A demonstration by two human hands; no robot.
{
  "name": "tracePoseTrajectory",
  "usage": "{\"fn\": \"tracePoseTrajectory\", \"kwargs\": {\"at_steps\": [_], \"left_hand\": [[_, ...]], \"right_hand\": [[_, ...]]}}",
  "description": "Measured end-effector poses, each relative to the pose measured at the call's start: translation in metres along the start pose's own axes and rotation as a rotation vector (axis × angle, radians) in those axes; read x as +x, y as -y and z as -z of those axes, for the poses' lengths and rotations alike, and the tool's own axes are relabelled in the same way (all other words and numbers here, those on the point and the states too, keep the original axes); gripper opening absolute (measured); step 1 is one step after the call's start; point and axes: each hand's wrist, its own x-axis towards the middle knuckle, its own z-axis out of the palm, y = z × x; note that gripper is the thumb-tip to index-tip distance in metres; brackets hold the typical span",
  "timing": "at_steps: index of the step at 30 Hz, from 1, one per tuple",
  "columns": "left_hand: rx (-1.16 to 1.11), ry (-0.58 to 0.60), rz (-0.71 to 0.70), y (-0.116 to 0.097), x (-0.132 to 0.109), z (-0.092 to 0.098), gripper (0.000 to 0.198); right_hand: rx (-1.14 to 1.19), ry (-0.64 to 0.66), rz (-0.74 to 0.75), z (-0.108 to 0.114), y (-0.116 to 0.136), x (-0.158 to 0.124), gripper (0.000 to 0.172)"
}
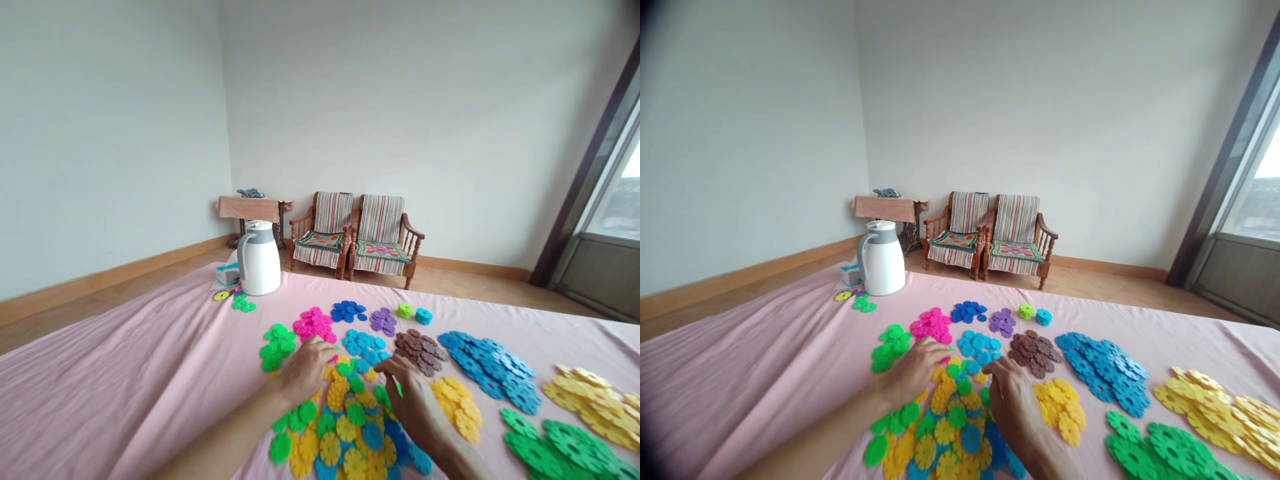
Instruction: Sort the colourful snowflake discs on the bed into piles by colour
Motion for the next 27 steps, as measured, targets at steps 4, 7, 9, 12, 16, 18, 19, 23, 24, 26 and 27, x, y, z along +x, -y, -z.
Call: {"fn": "tracePoseTrajectory", "kwargs": {"at_steps": [4,7,9,12,16,18,19,23,24,26,27], "left_hand": [[-0.061,-0.039,0.003,-0.005,-0.003,0.007,0.034],[-0.098,-0.037,0.008,-0.009,-0.006,0.013,0.035],[-0.119,-0.022,0.012,-0.010,-0.007,0.015,0.036],[-0.145,-0.052,0.057,-0.011,-0.009,0.014,0.036],[-0.165,-0.126,0.058,-0.018,-0.009,0.014,0.039],[-0.161,-0.121,0.029,-0.022,-0.009,0.014,0.039],[-0.155,-0.109,0.022,-0.024,-0.009,0.015,0.037],[-0.152,-0.075,0.034,-0.026,-0.009,0.014,0.033],[-0.160,-0.079,0.042,-0.025,-0.009,0.014,0.035],[-0.178,-0.091,0.049,-0.025,-0.008,0.013,0.042],[-0.184,-0.095,0.045,-0.025,-0.008,0.012,0.046]], "right_hand": [[0.005,-0.019,-0.007,0.000,-0.003,0.001,0.034],[0.010,-0.025,0.009,-0.002,-0.004,0.002,0.034],[0.013,-0.017,0.022,-0.004,-0.002,0.002,0.035],[0.014,0.011,0.021,-0.006,0.004,0.002,0.036],[-0.026,0.068,0.010,-0.009,0.014,0.004,0.035],[-0.080,0.093,0.010,-0.012,0.015,0.006,0.034],[-0.114,0.094,0.005,-0.013,0.013,0.007,0.034],[-0.207,0.033,-0.029,-0.018,0.000,0.011,0.042],[-0.209,0.022,-0.036,-0.018,-0.004,0.011,0.043],[-0.207,0.010,-0.058,-0.017,-0.010,0.010,0.043],[-0.206,0.008,-0.070,-0.017,-0.011,0.010,0.042]]}}
